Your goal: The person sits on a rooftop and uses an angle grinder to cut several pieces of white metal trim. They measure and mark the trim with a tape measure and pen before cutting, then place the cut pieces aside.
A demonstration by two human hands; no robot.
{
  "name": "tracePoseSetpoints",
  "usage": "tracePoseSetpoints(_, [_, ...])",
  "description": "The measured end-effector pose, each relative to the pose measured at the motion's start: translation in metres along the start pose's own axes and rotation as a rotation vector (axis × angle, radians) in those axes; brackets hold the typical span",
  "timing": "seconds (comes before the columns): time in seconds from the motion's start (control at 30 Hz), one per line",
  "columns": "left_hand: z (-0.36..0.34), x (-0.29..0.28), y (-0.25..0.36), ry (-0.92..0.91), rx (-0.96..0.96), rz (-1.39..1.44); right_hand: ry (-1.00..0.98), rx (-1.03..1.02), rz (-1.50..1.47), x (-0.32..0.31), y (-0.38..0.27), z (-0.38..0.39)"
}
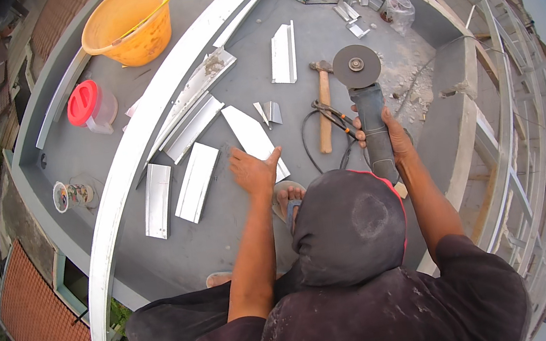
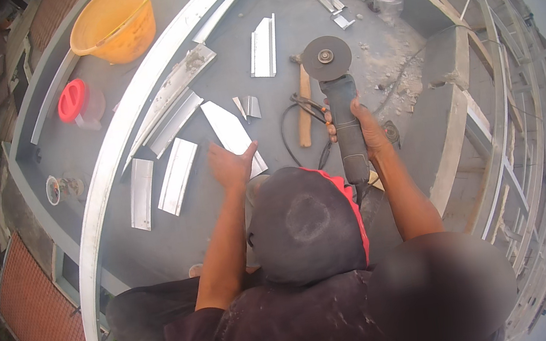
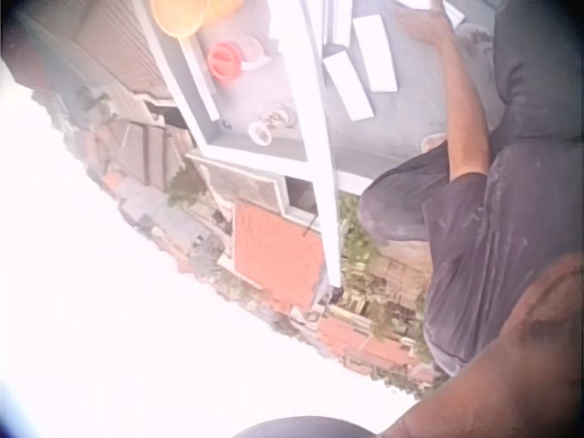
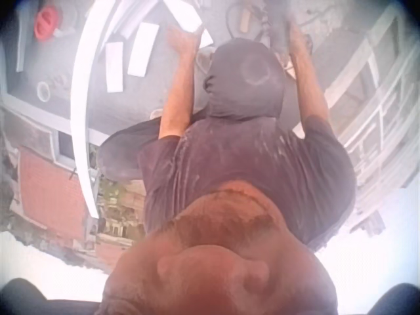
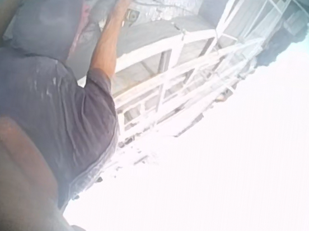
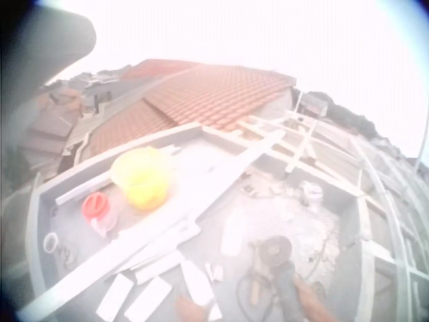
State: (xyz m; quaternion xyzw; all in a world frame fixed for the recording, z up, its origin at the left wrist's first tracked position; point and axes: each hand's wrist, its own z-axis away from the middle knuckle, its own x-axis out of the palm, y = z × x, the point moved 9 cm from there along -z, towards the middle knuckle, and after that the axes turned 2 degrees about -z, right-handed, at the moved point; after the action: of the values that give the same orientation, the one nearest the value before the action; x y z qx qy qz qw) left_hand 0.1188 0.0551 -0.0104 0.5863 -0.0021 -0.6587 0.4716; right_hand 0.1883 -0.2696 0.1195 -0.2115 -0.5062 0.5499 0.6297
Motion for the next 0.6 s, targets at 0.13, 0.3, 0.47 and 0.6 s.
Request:
tracePoseSetpoints(0.13, [-0.004,0.011,-0.007,0.134,0.106,-0.057,0.017,0.041,-0.072,0.001,-0.039,-0.026])
tracePoseSetpoints(0.3, [-0.004,0.026,0.016,0.04,0.014,-0.043,0.435,0.166,0.35,-0.105,-0.012,-0.047])
tracePoseSetpoints(0.47, [-0.004,0.024,-0.011,0.121,0.09,0.003,0.645,-0.018,0.391,-0.161,-0.003,-0.109])
tracePoseSetpoints(0.6, [-0.002,0.014,0.013,0.129,0.155,0.055,0.744,0.011,0.7,-0.227,-0.027,-0.164])
